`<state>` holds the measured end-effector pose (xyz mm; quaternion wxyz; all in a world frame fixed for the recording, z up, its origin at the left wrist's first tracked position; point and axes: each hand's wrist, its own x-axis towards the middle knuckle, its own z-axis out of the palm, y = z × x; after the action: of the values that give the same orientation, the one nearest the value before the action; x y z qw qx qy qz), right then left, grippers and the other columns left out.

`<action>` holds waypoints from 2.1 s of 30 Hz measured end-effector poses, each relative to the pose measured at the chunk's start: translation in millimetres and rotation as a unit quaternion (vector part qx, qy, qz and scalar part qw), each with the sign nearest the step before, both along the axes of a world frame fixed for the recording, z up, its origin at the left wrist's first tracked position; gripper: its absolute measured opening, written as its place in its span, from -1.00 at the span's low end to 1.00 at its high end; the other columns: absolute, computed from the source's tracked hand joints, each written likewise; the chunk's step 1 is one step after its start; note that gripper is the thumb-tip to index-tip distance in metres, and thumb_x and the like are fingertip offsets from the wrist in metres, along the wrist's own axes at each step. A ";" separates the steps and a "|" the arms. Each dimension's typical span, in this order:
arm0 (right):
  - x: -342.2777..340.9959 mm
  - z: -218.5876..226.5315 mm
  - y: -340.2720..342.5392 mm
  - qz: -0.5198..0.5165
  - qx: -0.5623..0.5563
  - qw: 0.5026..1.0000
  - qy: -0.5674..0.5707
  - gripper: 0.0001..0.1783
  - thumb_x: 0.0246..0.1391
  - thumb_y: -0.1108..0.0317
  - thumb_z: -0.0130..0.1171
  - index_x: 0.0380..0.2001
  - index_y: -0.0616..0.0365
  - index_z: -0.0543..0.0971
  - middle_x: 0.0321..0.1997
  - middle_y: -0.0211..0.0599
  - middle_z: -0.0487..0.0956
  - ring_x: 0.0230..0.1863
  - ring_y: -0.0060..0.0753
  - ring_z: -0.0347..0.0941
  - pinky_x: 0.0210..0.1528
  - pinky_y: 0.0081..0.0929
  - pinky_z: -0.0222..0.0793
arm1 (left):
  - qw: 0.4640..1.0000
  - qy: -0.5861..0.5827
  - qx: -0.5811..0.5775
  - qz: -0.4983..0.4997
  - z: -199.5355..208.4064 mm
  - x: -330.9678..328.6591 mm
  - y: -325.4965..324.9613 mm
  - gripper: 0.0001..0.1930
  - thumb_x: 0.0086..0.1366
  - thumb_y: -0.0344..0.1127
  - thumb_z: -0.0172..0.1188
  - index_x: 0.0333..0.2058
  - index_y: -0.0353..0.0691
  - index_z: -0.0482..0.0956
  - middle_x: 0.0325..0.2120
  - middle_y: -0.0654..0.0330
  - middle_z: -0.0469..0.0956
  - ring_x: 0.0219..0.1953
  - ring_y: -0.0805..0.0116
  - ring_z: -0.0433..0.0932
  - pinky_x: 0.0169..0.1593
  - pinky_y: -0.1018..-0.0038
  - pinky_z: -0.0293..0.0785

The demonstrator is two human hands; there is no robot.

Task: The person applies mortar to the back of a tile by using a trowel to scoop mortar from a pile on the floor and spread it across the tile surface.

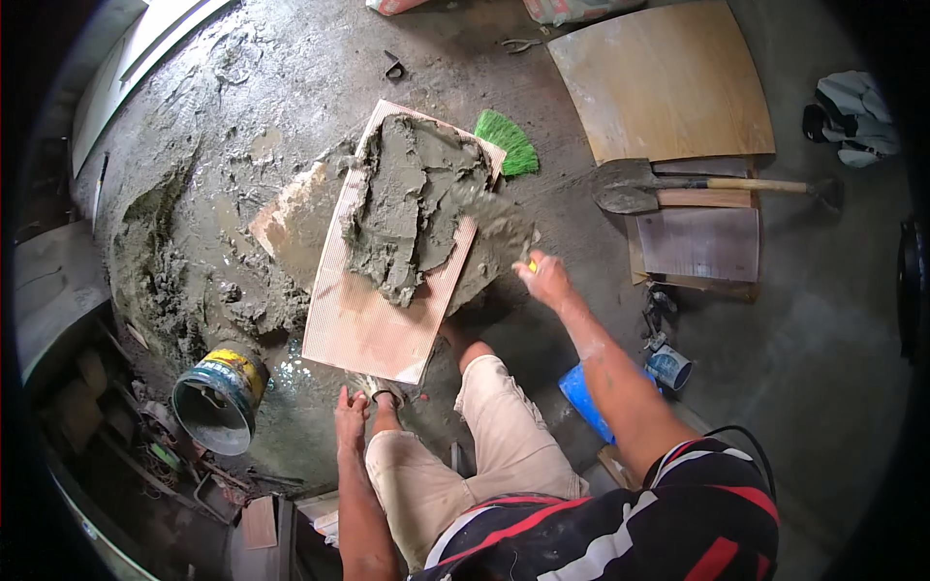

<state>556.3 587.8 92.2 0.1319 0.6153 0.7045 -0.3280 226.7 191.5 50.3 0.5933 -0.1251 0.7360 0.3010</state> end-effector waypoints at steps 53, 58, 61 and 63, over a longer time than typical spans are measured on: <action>-31.7 -24.3 -44.9 0.077 0.148 0.985 -0.034 -0.64 0.12 0.23 0.24 -0.05 0.11 0.50 -0.11 -0.12 0.56 -0.08 0.02 0.55 -0.15 -0.04 0.52 | 0.995 0.067 -0.048 -0.060 9.3 -23.4 -57.8 -0.22 0.36 -0.32 0.16 0.46 -0.21 -0.01 -0.05 0.22 0.58 -0.23 0.48 0.54 -0.22 0.51 0.47; -32.0 -21.1 -57.7 0.065 0.099 0.990 -0.071 -0.70 0.09 0.24 0.26 -0.13 0.08 0.51 -0.10 -0.11 0.58 -0.12 0.03 0.58 -0.15 -0.06 0.52 | 0.994 0.077 -0.069 -0.019 28.2 -30.3 -85.9 -0.21 0.36 -0.33 0.17 0.45 -0.28 -0.05 -0.14 0.27 0.56 -0.29 0.55 0.51 -0.32 0.57 0.42; -8.5 -16.6 -45.3 0.101 0.086 0.988 -0.082 -0.69 0.10 0.19 0.28 -0.14 0.05 0.52 -0.18 -0.10 0.62 -0.16 0.11 0.60 -0.11 -0.02 0.51 | 0.995 0.025 -0.093 -0.012 40.1 -6.5 -55.3 -0.23 0.30 -0.38 0.16 0.43 -0.34 0.05 -0.23 0.25 0.55 -0.32 0.56 0.45 -0.33 0.58 0.41; -9.1 -7.4 -41.2 0.074 0.101 0.992 -0.029 -0.69 0.13 0.16 0.26 -0.13 0.06 0.53 -0.21 0.00 0.64 -0.18 0.16 0.60 -0.10 0.00 0.51 | 0.995 0.026 -0.093 -0.003 46.0 -9.0 -65.9 -0.21 0.36 -0.34 0.16 0.44 -0.33 -0.06 -0.19 0.27 0.55 -0.31 0.54 0.50 -0.35 0.58 0.39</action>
<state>547.2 546.6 84.8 0.1131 0.5807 0.7738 -0.2262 217.8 125.5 96.3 0.5606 -0.1692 0.7765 0.2326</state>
